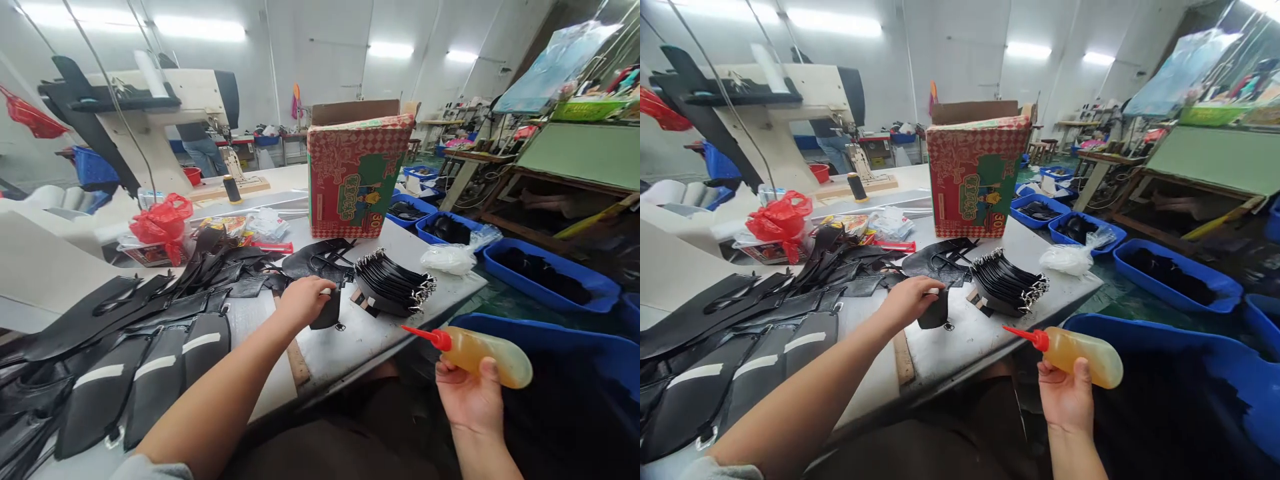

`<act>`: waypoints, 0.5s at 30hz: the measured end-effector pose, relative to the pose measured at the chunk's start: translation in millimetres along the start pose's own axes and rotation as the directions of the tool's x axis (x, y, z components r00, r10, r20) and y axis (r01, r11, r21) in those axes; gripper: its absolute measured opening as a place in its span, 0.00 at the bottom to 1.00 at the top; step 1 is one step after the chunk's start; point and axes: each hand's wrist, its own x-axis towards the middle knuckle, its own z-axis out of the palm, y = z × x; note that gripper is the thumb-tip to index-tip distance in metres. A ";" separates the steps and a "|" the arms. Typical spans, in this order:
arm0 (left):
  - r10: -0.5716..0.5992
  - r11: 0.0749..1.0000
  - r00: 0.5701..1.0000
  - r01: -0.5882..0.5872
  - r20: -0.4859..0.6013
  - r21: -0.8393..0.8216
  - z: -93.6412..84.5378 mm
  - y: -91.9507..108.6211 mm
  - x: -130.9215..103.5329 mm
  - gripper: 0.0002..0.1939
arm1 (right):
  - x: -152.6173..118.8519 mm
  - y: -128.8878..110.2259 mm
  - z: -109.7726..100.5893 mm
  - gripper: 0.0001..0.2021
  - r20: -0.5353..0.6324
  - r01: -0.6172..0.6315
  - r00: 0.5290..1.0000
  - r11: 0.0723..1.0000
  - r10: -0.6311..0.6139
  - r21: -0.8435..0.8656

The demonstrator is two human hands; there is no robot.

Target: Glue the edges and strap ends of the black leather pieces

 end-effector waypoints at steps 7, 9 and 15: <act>-0.196 0.979 0.976 0.200 -0.093 0.042 -22.1 -21.5 12.7 0.15 | -1.5 2.5 0.6 0.29 -0.038 -0.047 0.998 0.999 0.047 0.009; -0.207 0.973 0.974 0.215 -0.092 0.088 -15.3 -25.6 22.6 0.15 | -0.5 2.6 0.6 0.29 -0.037 -0.049 0.998 0.999 0.050 0.013; -0.152 0.961 0.987 0.159 -0.049 0.225 15.8 -34.2 46.2 0.17 | 5.5 -0.2 -3.5 0.28 -0.032 -0.051 0.998 0.995 0.054 0.082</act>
